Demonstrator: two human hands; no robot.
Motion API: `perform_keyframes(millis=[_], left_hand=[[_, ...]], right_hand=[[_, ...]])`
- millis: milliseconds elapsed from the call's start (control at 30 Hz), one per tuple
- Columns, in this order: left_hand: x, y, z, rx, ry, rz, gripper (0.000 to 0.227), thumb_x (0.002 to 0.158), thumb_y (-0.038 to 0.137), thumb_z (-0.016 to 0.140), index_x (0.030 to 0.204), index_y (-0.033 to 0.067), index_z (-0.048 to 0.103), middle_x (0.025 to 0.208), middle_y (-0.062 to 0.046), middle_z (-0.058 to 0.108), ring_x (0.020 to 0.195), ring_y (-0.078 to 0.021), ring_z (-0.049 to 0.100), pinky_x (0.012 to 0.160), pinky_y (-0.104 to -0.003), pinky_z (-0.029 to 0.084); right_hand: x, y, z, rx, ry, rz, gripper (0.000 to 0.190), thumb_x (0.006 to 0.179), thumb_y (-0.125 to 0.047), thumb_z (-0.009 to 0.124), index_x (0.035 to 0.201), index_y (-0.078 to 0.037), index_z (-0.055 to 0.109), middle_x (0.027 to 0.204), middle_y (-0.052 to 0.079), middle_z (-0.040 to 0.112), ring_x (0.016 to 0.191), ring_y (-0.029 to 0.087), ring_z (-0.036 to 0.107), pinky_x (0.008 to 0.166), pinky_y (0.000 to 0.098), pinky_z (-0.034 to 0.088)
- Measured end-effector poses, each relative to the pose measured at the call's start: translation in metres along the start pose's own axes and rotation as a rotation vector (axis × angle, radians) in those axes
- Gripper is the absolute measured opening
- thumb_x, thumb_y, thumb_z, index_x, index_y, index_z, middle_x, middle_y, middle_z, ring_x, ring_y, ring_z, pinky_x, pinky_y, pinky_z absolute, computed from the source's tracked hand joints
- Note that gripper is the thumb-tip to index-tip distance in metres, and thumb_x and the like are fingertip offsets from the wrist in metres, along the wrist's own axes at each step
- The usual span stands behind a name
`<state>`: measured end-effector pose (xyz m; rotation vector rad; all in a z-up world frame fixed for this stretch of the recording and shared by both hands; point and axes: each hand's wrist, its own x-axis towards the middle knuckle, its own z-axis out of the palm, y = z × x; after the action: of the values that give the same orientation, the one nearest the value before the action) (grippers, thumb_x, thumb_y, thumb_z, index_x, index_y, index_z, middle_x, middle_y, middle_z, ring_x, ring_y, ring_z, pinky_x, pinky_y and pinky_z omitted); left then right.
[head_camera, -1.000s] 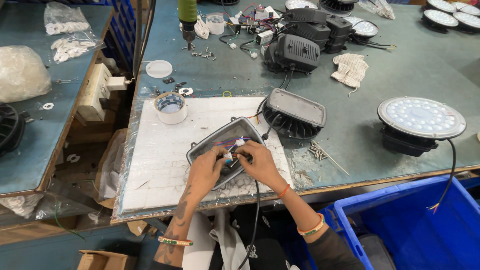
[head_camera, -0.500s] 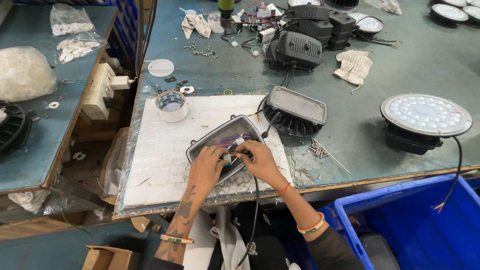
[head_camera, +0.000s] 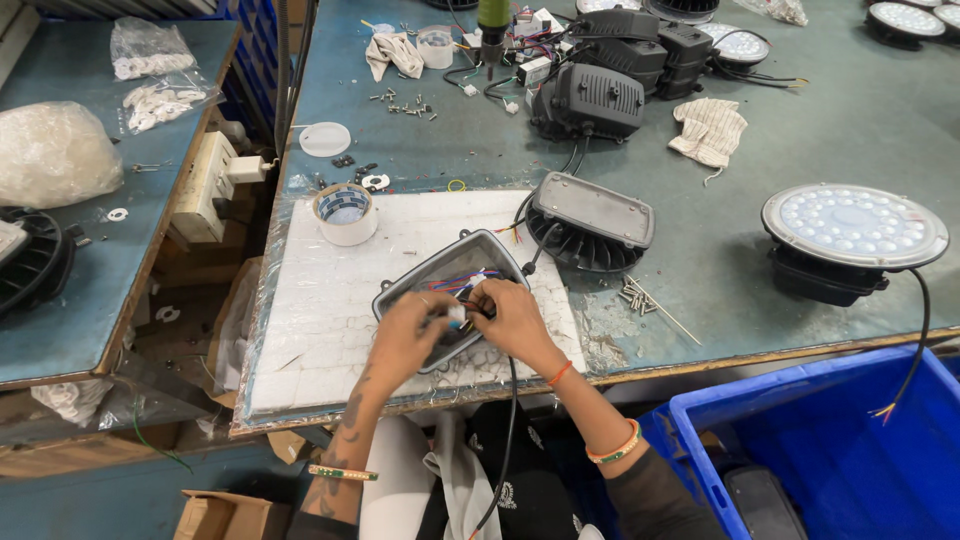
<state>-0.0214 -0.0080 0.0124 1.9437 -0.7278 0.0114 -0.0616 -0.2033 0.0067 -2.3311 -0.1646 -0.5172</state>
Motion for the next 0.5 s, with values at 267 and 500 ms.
perform_keyframes(millis=[267, 500], left_hand=[[0.0028, -0.0002, -0.0011, -0.026, 0.051, -0.104, 0.025, 0.086, 0.007, 0.072, 0.111, 0.0075, 0.074, 0.099, -0.009, 0.078, 0.088, -0.0196, 0.076, 0.077, -0.032, 0.057], [-0.0014, -0.0068, 0.0011, 0.071, 0.140, 0.169, 0.032, 0.082, 0.001, 0.072, 0.113, 0.0074, 0.076, 0.112, -0.008, 0.073, 0.088, -0.0237, 0.073, 0.072, -0.032, 0.057]], right_hand=[[0.0065, 0.0005, -0.0076, 0.038, -0.114, 0.077, 0.024, 0.069, -0.010, 0.086, 0.085, -0.004, 0.070, 0.076, 0.006, 0.070, 0.067, 0.018, 0.068, 0.063, 0.0316, 0.054], [-0.0011, 0.0023, -0.0084, 0.089, -0.048, 0.072, 0.016, 0.080, -0.011, 0.082, 0.092, -0.004, 0.074, 0.082, 0.006, 0.072, 0.067, 0.016, 0.069, 0.065, 0.0290, 0.054]])
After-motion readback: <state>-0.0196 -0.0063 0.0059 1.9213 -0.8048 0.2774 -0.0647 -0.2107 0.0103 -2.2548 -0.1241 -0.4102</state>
